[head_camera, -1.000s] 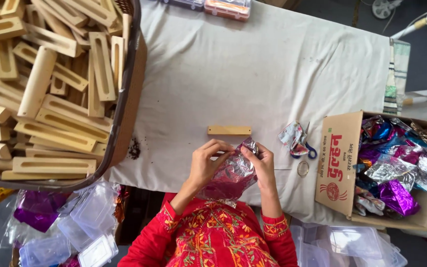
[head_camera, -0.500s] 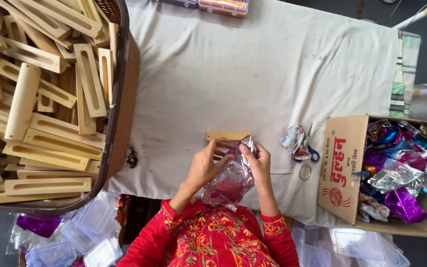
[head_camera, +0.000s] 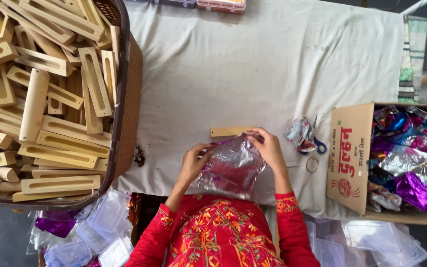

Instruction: Packing wooden components into metallic foil bags.

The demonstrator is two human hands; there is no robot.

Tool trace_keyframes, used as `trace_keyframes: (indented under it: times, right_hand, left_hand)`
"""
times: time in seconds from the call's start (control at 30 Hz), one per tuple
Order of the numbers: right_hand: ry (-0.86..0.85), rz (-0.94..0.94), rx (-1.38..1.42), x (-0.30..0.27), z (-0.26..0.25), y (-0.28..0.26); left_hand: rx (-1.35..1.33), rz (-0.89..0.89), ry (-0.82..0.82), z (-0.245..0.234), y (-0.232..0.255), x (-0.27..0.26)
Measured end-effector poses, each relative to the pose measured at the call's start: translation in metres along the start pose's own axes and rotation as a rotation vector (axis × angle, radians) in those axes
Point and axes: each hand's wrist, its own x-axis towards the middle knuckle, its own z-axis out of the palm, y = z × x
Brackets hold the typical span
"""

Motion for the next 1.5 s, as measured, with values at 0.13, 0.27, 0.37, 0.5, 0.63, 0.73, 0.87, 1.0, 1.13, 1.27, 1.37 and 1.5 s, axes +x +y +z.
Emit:
trace_keyframes:
  times: [0.13, 0.27, 0.37, 0.5, 0.63, 0.73, 0.87, 1.0, 1.13, 1.27, 1.37, 1.5]
  right_hand:
    - [0.057, 0.021, -0.144, 0.005, 0.022, -0.021]
    - [0.118, -0.319, -0.515, 0.008, 0.025, -0.001]
    - [0.134, -0.322, -0.634, 0.011, 0.022, 0.014]
    - [0.027, -0.422, -0.780, 0.016, 0.033, 0.013]
    - [-0.028, -0.445, -0.748, 0.024, 0.050, 0.025]
    - [0.052, -0.443, -0.826, 0.027, 0.054, 0.042]
    - [0.091, -0.392, -0.824, 0.016, 0.044, 0.052]
    - [0.205, -0.306, -0.808, -0.011, 0.021, 0.066]
    - [0.300, -0.196, -0.766, -0.030, -0.009, 0.075]
    - [0.471, -0.098, -0.516, -0.045, -0.019, 0.059]
    - [0.343, -0.150, -0.420, -0.059, 0.007, 0.032]
    - [0.025, -0.249, -0.692, -0.054, 0.039, 0.028]
  left_hand:
    - [0.212, -0.016, -0.030, 0.003, 0.015, -0.008]
    - [0.278, 0.116, 0.121, -0.001, -0.012, -0.018]
    - [0.181, 0.000, 0.243, -0.012, -0.036, -0.021]
    - [0.188, -0.072, 0.370, -0.023, -0.105, -0.027]
    - [0.316, -0.123, 0.373, -0.018, -0.091, -0.030]
    - [0.435, -0.068, 0.374, -0.011, -0.089, -0.032]
    - [0.730, 0.101, 0.392, 0.001, -0.090, -0.030]
    - [0.892, 0.212, 0.385, 0.012, -0.105, -0.022]
    - [0.925, 0.216, 0.335, 0.025, -0.104, 0.000]
    - [0.889, 0.253, 0.279, 0.042, -0.094, 0.039]
    - [0.855, 0.276, 0.265, 0.059, -0.105, 0.063]
    - [0.786, 0.133, 0.219, 0.055, -0.072, 0.078]
